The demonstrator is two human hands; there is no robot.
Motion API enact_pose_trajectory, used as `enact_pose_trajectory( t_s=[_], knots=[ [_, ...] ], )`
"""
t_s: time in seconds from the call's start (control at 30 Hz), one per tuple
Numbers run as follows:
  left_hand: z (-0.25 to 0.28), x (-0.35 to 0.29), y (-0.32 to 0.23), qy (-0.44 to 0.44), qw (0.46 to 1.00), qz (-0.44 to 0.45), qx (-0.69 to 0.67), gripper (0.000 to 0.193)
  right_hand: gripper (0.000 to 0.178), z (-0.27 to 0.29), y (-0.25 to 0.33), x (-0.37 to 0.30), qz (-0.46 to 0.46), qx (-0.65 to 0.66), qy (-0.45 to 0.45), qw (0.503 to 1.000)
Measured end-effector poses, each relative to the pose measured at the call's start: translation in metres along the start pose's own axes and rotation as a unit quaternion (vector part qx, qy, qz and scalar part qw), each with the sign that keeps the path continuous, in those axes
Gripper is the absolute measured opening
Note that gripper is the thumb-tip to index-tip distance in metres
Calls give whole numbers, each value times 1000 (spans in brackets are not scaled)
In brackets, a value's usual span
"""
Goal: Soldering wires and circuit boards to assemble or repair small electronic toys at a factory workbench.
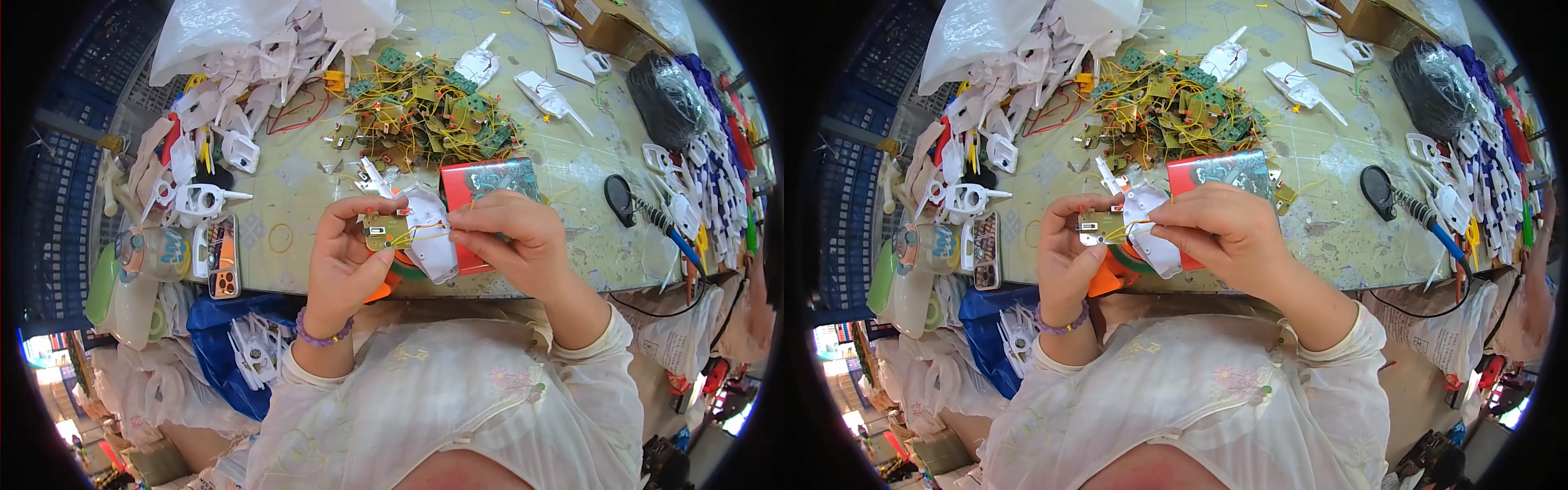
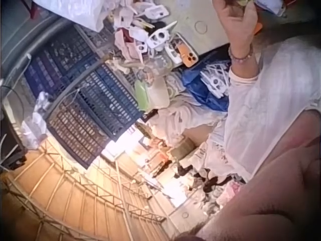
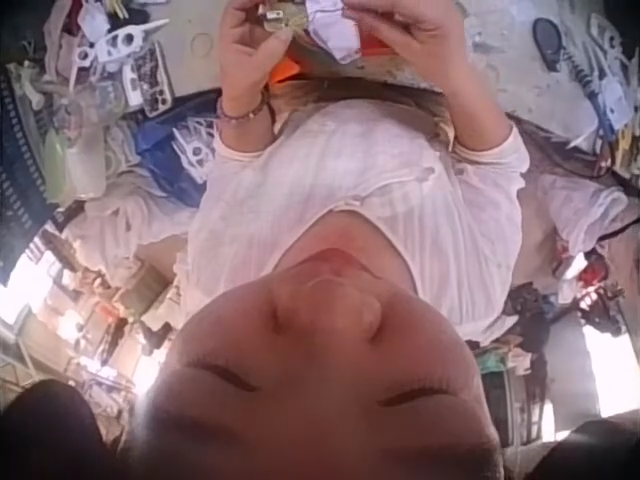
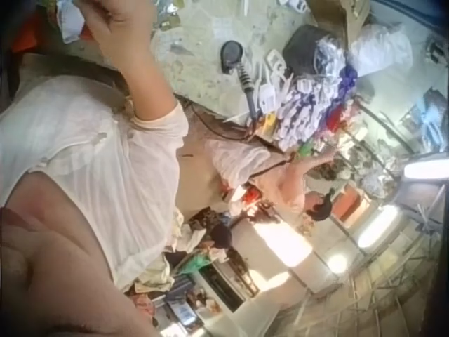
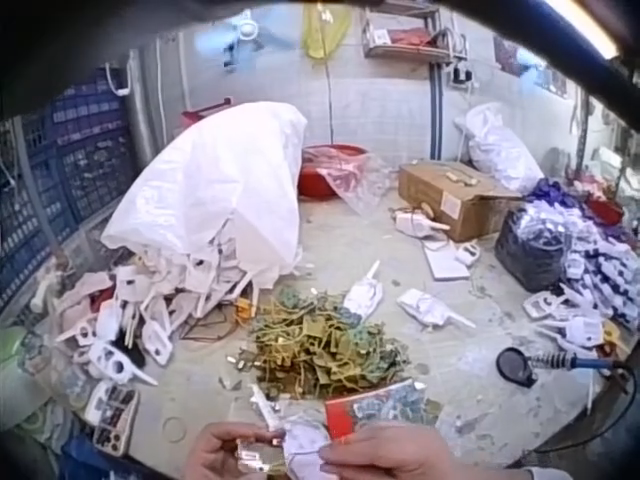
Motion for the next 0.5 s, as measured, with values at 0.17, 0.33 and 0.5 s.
enact_pose_trajectory(
  t_s=[0.17, 0.33, 0.5],
  knots=[
    [4, 7, -6, -2, 980, -50, 195, 65, 26, -3, 15, 3, 85, -60, -35, 994],
    [-20, 30, -31, 235, 872, -79, 422, 32, 30, -15, 26, 1, 164, -88, -60, 981],
    [-12, 26, -17, 119, 942, -5, 314, 19, 30, -12, 31, -6, 207, -166, -125, 956]
  ],
)
Point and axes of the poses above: each hand's wrist, its own x-axis towards the middle knuckle, its own z-axis out of the back of the hand, y = z × x, the point moved 4 cm from there along x, towards the middle knuckle, and after that the axes turned 14 degrees about -z, right-handed, at the moved point
